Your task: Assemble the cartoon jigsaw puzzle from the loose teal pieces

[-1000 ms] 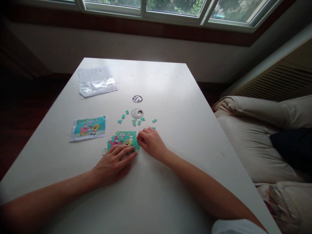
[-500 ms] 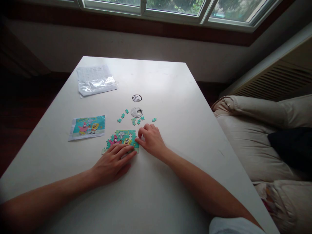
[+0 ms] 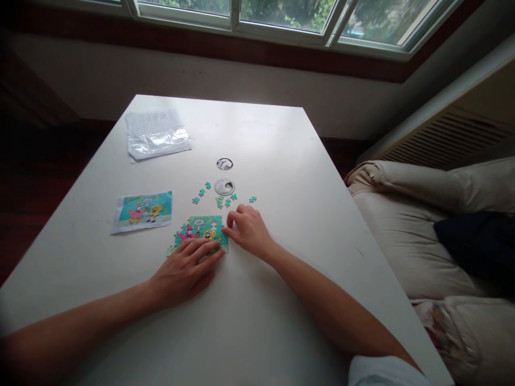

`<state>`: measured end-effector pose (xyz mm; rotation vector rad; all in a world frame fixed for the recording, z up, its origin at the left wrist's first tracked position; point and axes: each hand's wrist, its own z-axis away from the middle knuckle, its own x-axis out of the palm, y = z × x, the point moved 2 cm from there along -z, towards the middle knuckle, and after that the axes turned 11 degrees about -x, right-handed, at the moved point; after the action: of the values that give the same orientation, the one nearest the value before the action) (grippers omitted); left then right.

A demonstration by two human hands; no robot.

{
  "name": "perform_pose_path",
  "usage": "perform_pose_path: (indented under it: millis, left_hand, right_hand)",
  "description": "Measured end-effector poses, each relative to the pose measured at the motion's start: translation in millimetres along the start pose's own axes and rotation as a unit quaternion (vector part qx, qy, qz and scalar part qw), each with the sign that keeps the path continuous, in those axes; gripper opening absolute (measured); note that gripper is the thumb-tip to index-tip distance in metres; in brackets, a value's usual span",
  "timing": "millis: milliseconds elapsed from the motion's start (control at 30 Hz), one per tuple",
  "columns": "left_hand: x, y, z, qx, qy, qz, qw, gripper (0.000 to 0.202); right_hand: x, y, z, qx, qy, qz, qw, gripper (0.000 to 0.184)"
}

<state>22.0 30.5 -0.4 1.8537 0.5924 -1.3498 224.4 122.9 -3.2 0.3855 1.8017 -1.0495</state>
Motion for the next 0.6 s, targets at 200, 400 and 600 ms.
perform_pose_path:
  millis: [200, 400, 600]
  left_hand:
    - [1.9, 0, 1, -0.009, -0.006, -0.007, 1.0, 0.042]
    - [2.9, 0, 1, -0.012, -0.018, -0.012, 1.0, 0.042]
    - [1.4, 0, 1, -0.013, -0.018, -0.023, 0.999, 0.042]
  right_hand:
    - [1, 1, 1, -0.021, 0.01, -0.004, 1.0, 0.016]
    - [-6, -3, -21, -0.071, 0.026, -0.037, 0.996, 0.014]
    - [9, 3, -72, -0.105, 0.046, -0.002, 0.993, 0.009]
